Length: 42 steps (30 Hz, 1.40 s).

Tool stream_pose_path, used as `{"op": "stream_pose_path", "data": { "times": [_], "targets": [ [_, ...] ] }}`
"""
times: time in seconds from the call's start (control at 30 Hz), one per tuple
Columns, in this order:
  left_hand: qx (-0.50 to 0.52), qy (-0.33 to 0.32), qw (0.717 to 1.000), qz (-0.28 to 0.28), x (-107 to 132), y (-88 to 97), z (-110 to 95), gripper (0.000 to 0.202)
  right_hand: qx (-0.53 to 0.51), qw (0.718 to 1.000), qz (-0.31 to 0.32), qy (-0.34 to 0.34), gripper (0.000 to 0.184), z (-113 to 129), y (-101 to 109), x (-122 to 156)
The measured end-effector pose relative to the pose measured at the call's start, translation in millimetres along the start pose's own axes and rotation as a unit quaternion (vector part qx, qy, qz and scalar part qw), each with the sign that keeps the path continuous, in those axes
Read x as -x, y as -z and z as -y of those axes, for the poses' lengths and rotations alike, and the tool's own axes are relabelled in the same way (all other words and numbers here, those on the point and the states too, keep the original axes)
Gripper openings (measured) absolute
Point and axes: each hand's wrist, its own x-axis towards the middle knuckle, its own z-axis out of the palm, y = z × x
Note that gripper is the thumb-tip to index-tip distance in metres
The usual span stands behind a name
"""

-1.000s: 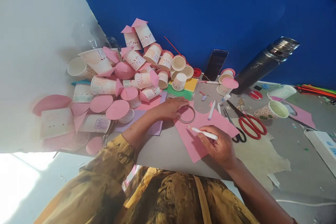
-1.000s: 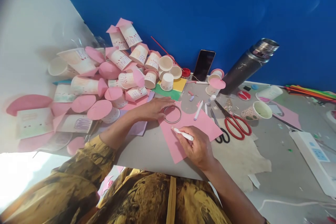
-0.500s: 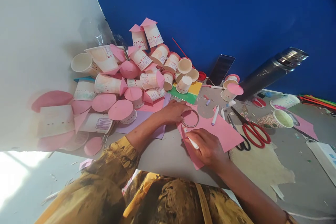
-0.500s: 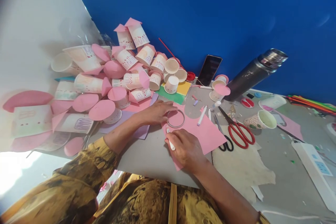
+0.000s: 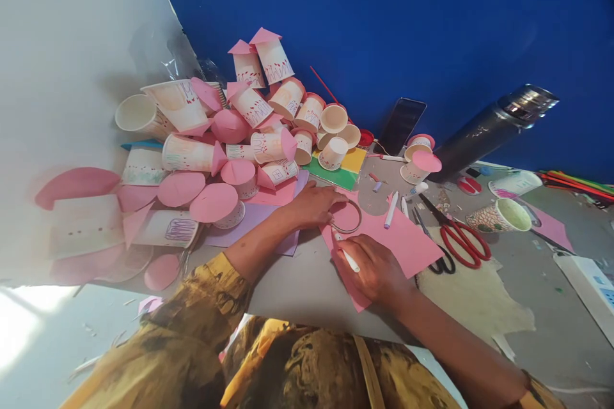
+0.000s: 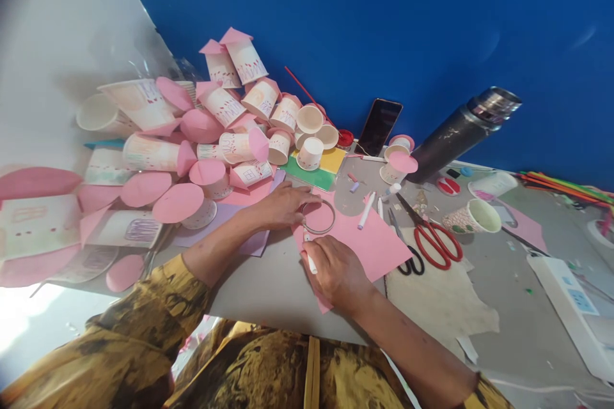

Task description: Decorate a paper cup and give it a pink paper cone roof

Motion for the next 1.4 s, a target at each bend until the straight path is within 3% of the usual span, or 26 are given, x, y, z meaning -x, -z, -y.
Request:
{"op": "stream_pose_path", "data": {
  "times": [0.2,0.43,0.53,0.7,0.9,1.0,1.07,1.17,1.3,1.4],
  "targets": [
    [0.009,0.003,1.0,0.002,-0.6,-1.3,0.2,0.058,-0.038,0.998,-0.015,-0.056,0.012,-9.0,18.1,19.0],
    [0.062,-0.011,0.998,-0.004,6.5,4.9,0.8,0.062,-0.061,0.971,-0.158,-0.17,0.011,-29.9,45.0,31.3],
    [0.095,-0.021,0.995,-0.018,6.1,-0.2,0.2,0.057,-0.066,0.956,-0.168,-0.232,0.009,-33.2,46.3,40.6],
    [0.08,-0.016,0.995,-0.058,-0.9,-15.7,-5.3,0.077,-0.079,0.948,-0.162,-0.264,0.01,-33.4,42.2,52.0],
    [0.205,0.049,0.967,-0.141,10.6,12.7,-8.1,0.077,-0.076,0.925,-0.188,-0.322,0.014,-35.9,46.0,56.2],
    [0.094,0.036,0.987,-0.127,16.8,12.4,-18.8,0.082,-0.081,0.92,-0.189,-0.333,0.016,-36.6,45.2,58.3],
    [0.017,0.005,0.997,-0.081,18.5,-2.8,-32.4,0.095,-0.087,0.92,-0.178,-0.338,0.016,-36.4,43.8,59.2],
    [-0.026,-0.019,0.998,-0.048,23.2,-29.5,-52.9,0.09,-0.091,0.921,-0.168,-0.339,0.015,-36.5,42.3,60.1],
    [-0.024,-0.024,0.993,-0.109,53.6,-36.3,-54.6,0.084,-0.086,0.928,-0.181,-0.315,0.013,-38.4,42.4,59.3],
    [-0.049,0.05,0.973,-0.22,91.5,-27.8,-31.8,0.081,-0.092,0.946,-0.166,-0.263,0.015,-36.5,41.0,48.8]
  ]
}}
